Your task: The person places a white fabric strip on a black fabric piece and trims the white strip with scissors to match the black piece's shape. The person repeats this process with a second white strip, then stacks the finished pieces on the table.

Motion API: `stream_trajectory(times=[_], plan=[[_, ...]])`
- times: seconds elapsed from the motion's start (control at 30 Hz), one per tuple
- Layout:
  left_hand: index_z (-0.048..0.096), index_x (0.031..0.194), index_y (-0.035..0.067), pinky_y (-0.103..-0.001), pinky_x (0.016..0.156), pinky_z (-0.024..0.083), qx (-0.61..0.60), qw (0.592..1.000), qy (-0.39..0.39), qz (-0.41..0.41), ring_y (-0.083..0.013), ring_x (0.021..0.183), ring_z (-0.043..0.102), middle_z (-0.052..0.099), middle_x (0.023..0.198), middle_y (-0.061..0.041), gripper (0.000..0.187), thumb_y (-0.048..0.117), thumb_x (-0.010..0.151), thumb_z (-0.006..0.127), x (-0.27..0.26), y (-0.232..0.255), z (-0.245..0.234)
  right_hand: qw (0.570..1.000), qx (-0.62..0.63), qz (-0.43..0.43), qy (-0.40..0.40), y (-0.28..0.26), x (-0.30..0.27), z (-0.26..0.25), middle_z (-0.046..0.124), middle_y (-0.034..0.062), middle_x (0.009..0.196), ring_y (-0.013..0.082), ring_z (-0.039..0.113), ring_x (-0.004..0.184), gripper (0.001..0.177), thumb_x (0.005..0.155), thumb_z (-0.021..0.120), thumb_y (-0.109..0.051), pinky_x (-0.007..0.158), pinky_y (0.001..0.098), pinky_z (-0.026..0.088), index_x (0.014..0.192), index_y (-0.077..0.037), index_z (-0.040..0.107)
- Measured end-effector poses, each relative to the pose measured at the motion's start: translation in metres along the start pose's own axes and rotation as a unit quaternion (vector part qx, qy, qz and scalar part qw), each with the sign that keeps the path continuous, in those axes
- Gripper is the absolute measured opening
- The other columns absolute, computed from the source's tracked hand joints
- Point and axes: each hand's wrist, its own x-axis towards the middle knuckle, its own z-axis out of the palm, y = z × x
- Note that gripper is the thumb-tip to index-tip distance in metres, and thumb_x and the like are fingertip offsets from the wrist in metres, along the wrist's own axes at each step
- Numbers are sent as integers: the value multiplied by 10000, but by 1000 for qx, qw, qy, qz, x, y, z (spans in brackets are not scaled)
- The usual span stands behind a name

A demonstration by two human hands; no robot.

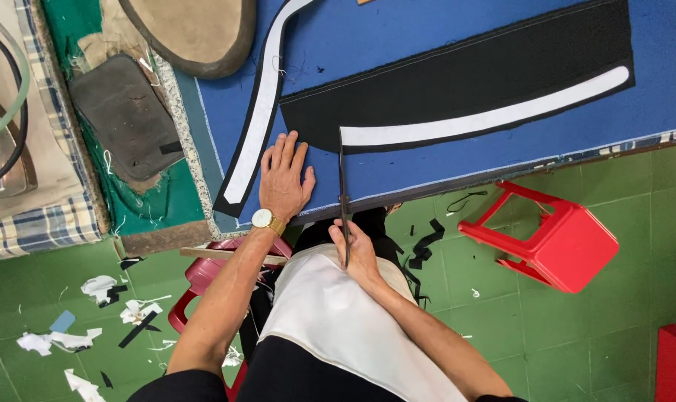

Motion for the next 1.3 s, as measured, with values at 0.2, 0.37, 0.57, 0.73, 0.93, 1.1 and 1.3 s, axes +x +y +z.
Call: stream_trajectory(times=[0.2,0.37,0.57,0.73,0.93,1.1,1.3], plan=[[602,1379,115,-480,1186,306,-7,1000,1,0,-290,1479,394,447,1591,-119,433,322,1004,538,-1,0,2,999,25,39,2,-17,-3,-6,543,97,474,152,533,355,444,962,736,-327,267,238,426,1207,37,664],[596,1384,120,-479,1186,307,0,1000,4,2,-286,1480,391,442,1595,-114,431,323,1009,528,0,0,2,998,13,52,-13,-19,-1,-10,561,94,505,158,567,397,485,974,704,-396,284,245,465,1223,18,668],[598,1383,118,-477,1189,305,-8,1000,2,0,-286,1482,389,442,1595,-116,435,315,999,545,-1,-1,1,998,18,54,-11,-32,0,-6,570,103,526,160,587,448,515,968,715,-396,307,237,488,1232,41,644],[604,1380,115,-478,1197,297,-4,1000,-4,-5,-282,1483,391,449,1591,-115,434,314,998,549,0,0,1,998,16,52,-13,-43,8,-4,576,110,520,167,593,439,564,966,715,-418,300,240,494,1256,58,631],[597,1388,122,-472,1198,292,0,1000,-3,-3,-276,1491,378,436,1598,-106,436,313,1000,549,0,0,2,998,14,49,-21,-62,6,-3,539,84,494,155,558,392,505,975,701,-413,280,234,449,1171,51,664],[597,1384,122,-476,1197,293,-2,1000,1,-6,-278,1489,381,442,1593,-107,430,307,998,556,-2,1,1,998,16,55,-34,-70,-1,-13,505,59,470,139,509,354,449,965,723,-344,271,223,404,1135,67,663],[596,1384,127,-466,1196,295,-2,1000,-3,-7,-264,1487,380,443,1592,-97,430,319,1002,554,-1,1,-3,997,-39,29,-59,-59,-33,-77,526,91,433,162,505,272,299,969,692,-252,255,225,382,1105,14,697]])
